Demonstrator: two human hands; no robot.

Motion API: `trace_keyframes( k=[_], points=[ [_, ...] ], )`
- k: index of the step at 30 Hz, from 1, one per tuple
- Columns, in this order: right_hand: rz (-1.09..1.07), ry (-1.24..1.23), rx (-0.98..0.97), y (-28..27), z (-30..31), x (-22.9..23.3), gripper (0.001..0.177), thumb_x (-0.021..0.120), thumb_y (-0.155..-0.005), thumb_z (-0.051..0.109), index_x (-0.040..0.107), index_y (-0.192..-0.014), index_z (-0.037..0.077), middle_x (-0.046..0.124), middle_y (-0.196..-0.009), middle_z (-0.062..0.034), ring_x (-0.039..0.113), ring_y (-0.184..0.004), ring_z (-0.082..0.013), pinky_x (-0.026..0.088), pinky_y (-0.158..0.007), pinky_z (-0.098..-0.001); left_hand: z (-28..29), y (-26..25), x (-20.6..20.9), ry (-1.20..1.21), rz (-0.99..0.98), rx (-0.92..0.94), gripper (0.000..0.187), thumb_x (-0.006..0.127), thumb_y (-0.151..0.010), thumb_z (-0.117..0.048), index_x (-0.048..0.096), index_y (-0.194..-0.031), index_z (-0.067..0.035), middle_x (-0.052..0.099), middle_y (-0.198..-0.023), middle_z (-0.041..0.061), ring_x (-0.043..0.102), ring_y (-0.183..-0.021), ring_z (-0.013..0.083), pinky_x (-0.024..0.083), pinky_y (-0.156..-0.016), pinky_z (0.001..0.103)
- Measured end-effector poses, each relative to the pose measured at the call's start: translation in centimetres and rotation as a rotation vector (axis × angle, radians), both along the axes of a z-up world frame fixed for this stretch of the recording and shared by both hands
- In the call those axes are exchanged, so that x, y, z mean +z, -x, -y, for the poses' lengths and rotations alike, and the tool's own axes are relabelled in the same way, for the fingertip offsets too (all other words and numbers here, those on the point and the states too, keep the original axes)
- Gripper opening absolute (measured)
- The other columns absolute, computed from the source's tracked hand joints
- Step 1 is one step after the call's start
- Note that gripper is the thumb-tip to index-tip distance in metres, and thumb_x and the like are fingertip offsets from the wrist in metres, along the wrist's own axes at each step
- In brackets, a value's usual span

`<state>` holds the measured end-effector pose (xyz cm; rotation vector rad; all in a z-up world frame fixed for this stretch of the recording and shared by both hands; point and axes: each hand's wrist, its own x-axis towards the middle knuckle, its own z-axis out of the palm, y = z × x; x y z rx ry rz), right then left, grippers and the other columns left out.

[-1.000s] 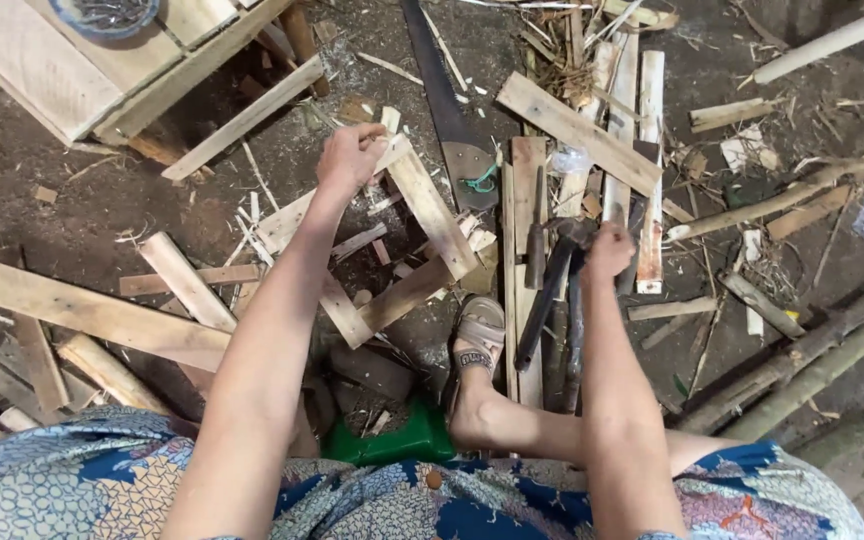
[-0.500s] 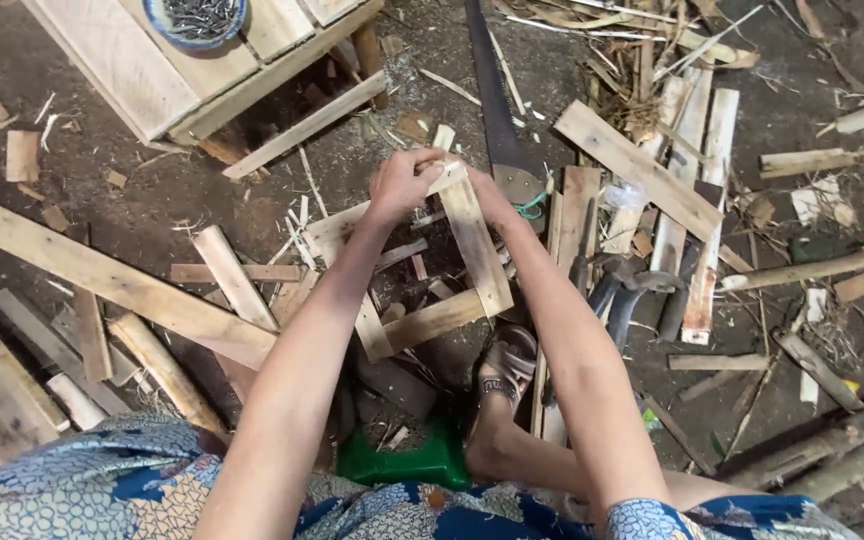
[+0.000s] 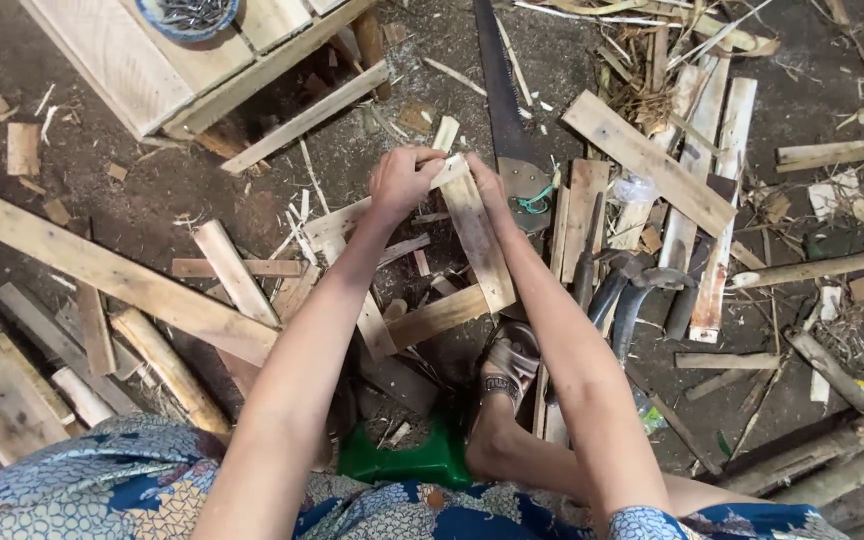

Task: The person uses a hammer and a wooden mallet to shape and assemble a small square wooden frame. They then pick up nails from a small bowl and hammer them into the frame to secure the joints, working on the ground amidst scattered wood pieces.

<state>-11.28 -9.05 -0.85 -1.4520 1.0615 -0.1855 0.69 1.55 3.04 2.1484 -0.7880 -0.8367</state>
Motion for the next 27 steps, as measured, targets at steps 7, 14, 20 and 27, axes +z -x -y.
trace_keyframes(
  k=[7,14,20,27],
  points=[
    [0.215,0.256,0.194,1.4,1.3,-3.7,0.013,0.064,-0.08,0.027,0.055,-0.081,0.018,0.055,-0.077,-0.007,0.051,-0.08,-0.0159,0.042,-0.077,-0.0295,0.9,1.2,-0.7,-0.021,0.007,-0.011,0.02,0.06,-0.086,-0.034,0.071,-0.102,-0.031,0.066,-0.11,0.004,0.06,-0.106,0.0308,0.047,-0.092,0.047],
    [0.187,0.221,0.148,0.9,0.3,-1.0,0.011,0.064,-0.078,0.023,0.059,-0.087,0.018,0.059,-0.08,-0.0083,0.052,-0.083,-0.0176,0.042,-0.081,-0.0298,0.9,1.8,-0.2,0.002,-0.004,0.066,0.024,0.066,-0.08,-0.036,0.071,-0.1,-0.025,0.07,-0.092,0.006,0.064,-0.097,0.0285,0.05,-0.084,0.046],
    [0.158,0.223,0.14,1.2,0.5,-1.1,0.016,0.064,-0.077,0.016,0.058,-0.092,0.017,0.061,-0.081,-0.0107,0.054,-0.082,-0.0204,0.043,-0.081,-0.03,0.8,2.2,0.1,0.006,-0.012,-0.052,0.038,0.069,-0.074,-0.038,0.069,-0.106,-0.018,0.069,-0.097,0.009,0.063,-0.102,0.0306,0.048,-0.089,0.048],
    [0.156,0.228,0.053,0.9,0.9,-4.9,0.037,0.081,-0.059,0.02,0.06,-0.089,0.024,0.06,-0.076,-0.0053,0.056,-0.077,-0.015,0.047,-0.074,-0.0278,0.6,2.3,-2.0,0.045,0.161,-0.147,0.046,0.074,-0.072,-0.044,0.063,-0.11,-0.021,0.066,-0.099,0.008,0.061,-0.103,0.0312,0.048,-0.092,0.048]
  ],
)
